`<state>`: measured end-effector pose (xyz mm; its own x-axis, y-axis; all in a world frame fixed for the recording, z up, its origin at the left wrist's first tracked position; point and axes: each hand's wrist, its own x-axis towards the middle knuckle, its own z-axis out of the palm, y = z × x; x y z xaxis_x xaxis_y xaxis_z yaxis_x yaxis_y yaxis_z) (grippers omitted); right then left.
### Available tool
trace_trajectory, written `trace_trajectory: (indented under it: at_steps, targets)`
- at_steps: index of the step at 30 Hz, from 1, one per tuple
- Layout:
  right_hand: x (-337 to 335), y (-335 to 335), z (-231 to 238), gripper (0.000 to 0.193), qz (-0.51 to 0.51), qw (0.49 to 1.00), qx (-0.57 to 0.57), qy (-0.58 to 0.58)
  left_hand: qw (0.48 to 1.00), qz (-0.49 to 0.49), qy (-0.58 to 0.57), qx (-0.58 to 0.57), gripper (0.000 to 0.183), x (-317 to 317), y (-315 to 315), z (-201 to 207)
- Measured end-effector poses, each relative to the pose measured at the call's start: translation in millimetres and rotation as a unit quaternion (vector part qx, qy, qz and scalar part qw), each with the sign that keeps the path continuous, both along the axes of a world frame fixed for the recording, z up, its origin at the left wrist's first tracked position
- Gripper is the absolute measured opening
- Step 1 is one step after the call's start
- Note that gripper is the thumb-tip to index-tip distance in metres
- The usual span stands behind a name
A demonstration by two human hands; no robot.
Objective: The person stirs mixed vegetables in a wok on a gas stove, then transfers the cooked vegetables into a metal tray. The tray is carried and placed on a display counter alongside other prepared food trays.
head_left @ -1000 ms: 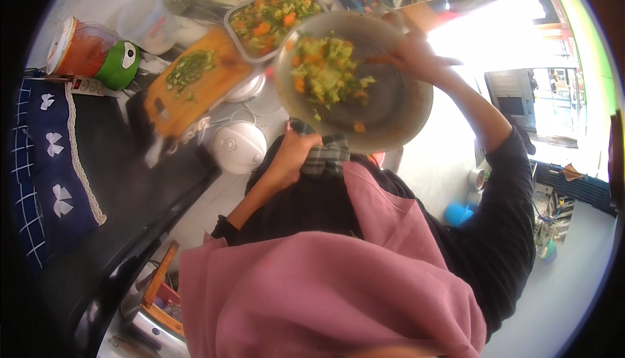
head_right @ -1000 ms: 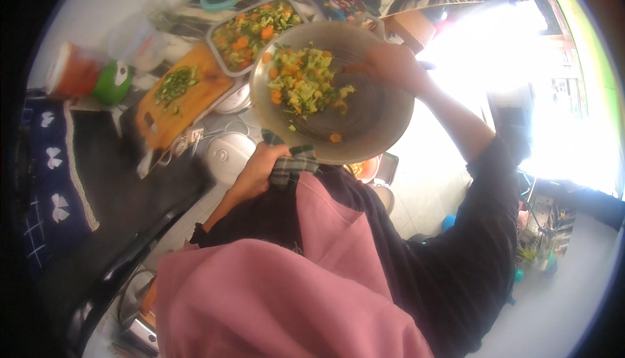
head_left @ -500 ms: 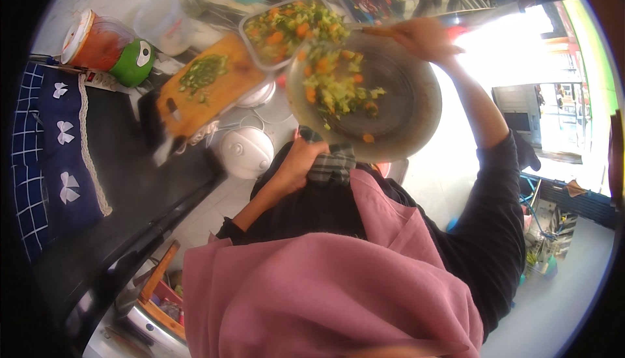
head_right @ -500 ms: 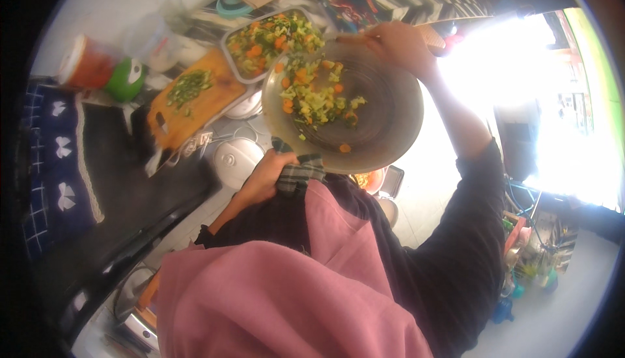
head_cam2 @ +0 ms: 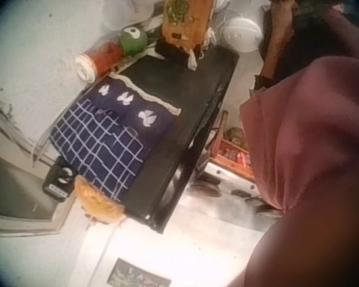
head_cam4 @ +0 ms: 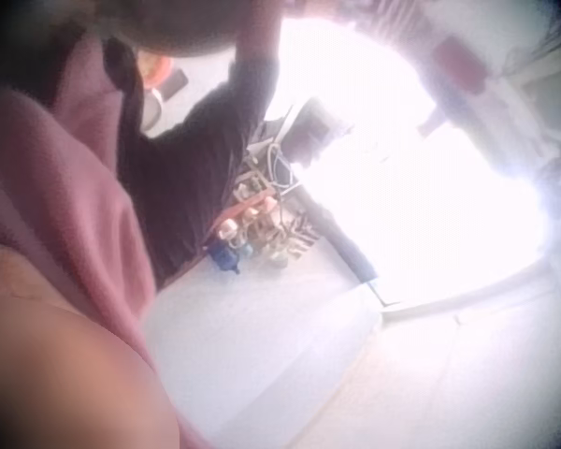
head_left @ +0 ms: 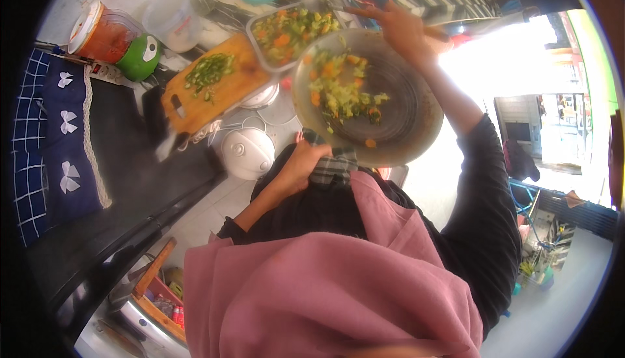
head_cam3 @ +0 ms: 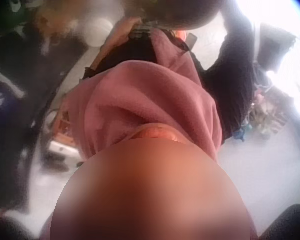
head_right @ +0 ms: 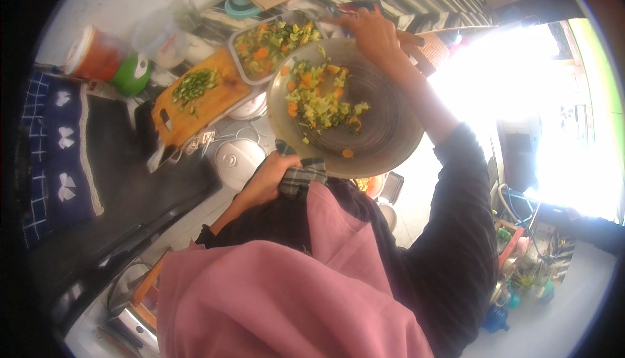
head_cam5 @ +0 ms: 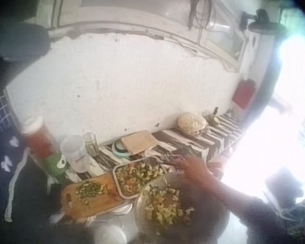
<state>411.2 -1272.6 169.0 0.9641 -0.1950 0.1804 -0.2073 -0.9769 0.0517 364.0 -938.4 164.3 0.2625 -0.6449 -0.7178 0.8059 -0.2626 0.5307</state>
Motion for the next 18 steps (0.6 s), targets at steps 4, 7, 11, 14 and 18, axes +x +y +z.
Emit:
trace_trajectory:
  at_steps: [4, 7, 11, 14, 18]
  targets:
    - [-7, 3, -7, 0.047, 0.013, 0.998, -0.032, -0.056, 1.000, -0.003, 0.003, -0.005, 0.016, 0, 0, 1]
    - [-12, 8, -7, 0.047, 0.025, 0.994, -0.048, -0.093, 1.000, 0.000, -0.012, -0.016, 0.016, -1, 0, 0]
    - [-18, 9, 8, 0.049, -0.002, 0.996, -0.039, -0.076, 1.000, 0.014, -0.008, -0.025, 0.017, -3, -1, -4]
    - [-25, 1, 27, 0.044, -0.015, 1.000, 0.001, -0.023, 0.998, 0.006, -0.047, -0.039, 0.017, -4, -1, -6]
    - [-35, -12, 43, 0.030, -0.066, 0.987, -0.041, 0.143, 0.999, 0.009, -0.026, -0.029, 0.017, -5, 0, -5]
